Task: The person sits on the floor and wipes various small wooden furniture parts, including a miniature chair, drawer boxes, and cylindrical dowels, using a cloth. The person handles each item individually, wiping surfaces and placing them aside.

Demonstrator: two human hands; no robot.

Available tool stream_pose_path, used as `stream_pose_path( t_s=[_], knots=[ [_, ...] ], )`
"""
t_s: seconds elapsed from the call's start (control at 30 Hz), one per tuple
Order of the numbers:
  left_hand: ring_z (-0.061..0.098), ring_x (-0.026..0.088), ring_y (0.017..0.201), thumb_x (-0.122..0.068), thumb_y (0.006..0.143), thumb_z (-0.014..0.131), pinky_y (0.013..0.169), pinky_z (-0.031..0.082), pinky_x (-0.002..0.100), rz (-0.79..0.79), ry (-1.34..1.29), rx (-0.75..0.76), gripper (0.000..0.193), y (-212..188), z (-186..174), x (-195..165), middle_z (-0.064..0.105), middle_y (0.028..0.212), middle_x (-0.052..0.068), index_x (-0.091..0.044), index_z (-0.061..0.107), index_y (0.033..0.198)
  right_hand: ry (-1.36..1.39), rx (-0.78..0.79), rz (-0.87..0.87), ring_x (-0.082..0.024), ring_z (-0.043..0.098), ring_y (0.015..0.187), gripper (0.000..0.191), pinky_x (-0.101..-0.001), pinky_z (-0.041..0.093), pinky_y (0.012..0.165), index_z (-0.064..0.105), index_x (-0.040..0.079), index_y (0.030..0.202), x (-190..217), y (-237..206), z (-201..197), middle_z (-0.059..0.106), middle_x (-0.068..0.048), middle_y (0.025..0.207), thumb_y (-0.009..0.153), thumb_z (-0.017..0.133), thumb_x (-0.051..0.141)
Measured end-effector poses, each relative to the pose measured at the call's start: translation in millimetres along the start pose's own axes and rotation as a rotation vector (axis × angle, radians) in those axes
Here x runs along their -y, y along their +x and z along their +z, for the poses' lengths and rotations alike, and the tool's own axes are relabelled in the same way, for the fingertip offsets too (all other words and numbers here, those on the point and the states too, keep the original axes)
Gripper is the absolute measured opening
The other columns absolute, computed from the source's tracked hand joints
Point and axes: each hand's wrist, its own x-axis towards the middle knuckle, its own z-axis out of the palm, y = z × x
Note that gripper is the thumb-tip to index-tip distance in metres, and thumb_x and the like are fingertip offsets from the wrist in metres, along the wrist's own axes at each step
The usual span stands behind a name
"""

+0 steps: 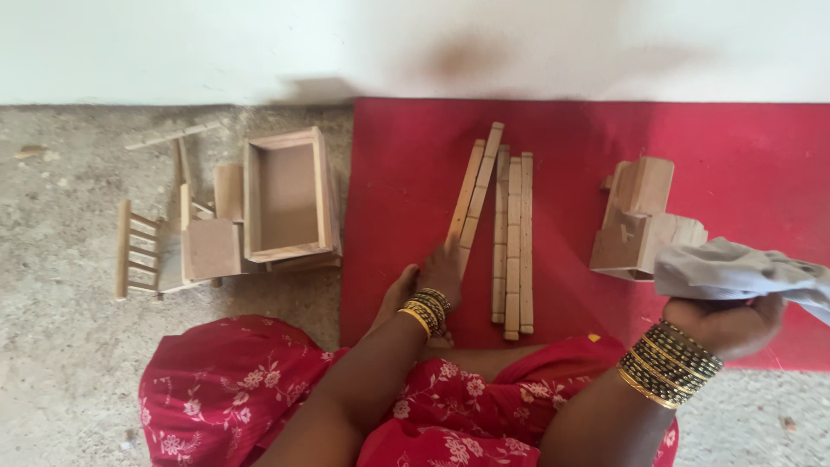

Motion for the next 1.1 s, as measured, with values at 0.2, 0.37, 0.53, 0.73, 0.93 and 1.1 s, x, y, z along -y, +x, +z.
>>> stream_pose_path(
  t_s=[0.2, 0.37, 0.53, 0.73, 0.93, 1.1],
  knots=[
    [0.05, 0.031, 0.13, -0.012, 0.094, 0.064, 0.105, 0.047, 0.04, -0.072, -0.515, -0.034, 0.068, 10.3, -4.2, 34.4, 0.041, 0.148, 0.021, -0.005, 0.022, 0.147, 0.009, -0.083, 0.287, -0.029, 0.071, 0.119, 0.032, -0.0482, 0.059, 0.11, 0.066, 0.003, 0.12, -44.0, 5.1, -2.9, 0.072, -0.013, 0.121, 0.103, 0.047, 0.024],
    [0.072, 0.024, 0.099, -0.009, 0.094, 0.049, 0.078, 0.063, 0.036, 0.089, -1.421, -0.03, 0.036, -29.1, 7.4, 51.8, 0.064, 0.12, 0.018, -0.004, 0.05, 0.13, 0.629, 0.643, 0.973, -0.017, 0.065, 0.067, 0.039, -0.0339, 0.056, 0.066, 0.061, 0.012, 0.09, -113.9, -20.3, 10.6, 0.065, -0.005, 0.074, 0.119, 0.043, 0.031],
    [0.07, 0.02, 0.097, -0.022, 0.106, 0.048, 0.086, 0.06, 0.033, 0.135, -0.065, -0.209, 0.029, -69.3, -41.6, 16.1, 0.07, 0.113, 0.01, -0.004, 0.061, 0.124, -1.19, 0.397, 0.394, -0.018, 0.062, 0.062, 0.021, -0.0331, 0.052, 0.051, 0.055, 0.014, 0.115, -190.7, -101.7, 27.4, 0.065, -0.01, 0.079, 0.109, 0.047, 0.032],
    [0.068, 0.023, 0.108, -0.027, 0.105, 0.044, 0.098, 0.049, 0.057, 0.502, 0.268, -0.398, 0.038, -127.5, -59.3, 11.9, 0.068, 0.125, 0.013, -0.007, 0.052, 0.137, -0.896, 0.304, 0.613, -0.024, 0.066, 0.071, 0.047, -0.033, 0.057, 0.051, 0.044, 0.009, 0.141, -205.8, -149.1, 73.6, 0.069, -0.021, 0.099, 0.1, 0.066, 0.018],
    [0.058, 0.03, 0.126, -0.038, 0.101, 0.05, 0.108, 0.047, 0.047, 0.466, -0.956, 0.12, 0.066, -146.5, -0.4, 20.7, 0.057, 0.138, 0.021, -0.005, 0.032, 0.154, -0.642, 0.111, 0.387, -0.016, 0.073, 0.086, 0.04, -0.0273, 0.068, 0.063, 0.054, 0.004, 0.124, -161.3, -109.2, 88.7, 0.069, -0.007, 0.107, 0.09, 0.072, 0.017],
    [0.063, 0.037, 0.122, -0.041, 0.085, 0.056, 0.107, 0.05, 0.049, 0.421, -1.29, 0.338, 0.076, -140.5, 4.4, 35.4, 0.062, 0.131, 0.025, 0.001, 0.039, 0.146, -0.864, 0.271, 0.586, -0.021, 0.053, 0.072, 0.039, -0.0232, 0.047, 0.047, 0.058, 0.0, 0.125, -187.2, -166.6, 58.6, 0.06, -0.014, 0.097, 0.107, 0.069, 0.033]
  ],
)
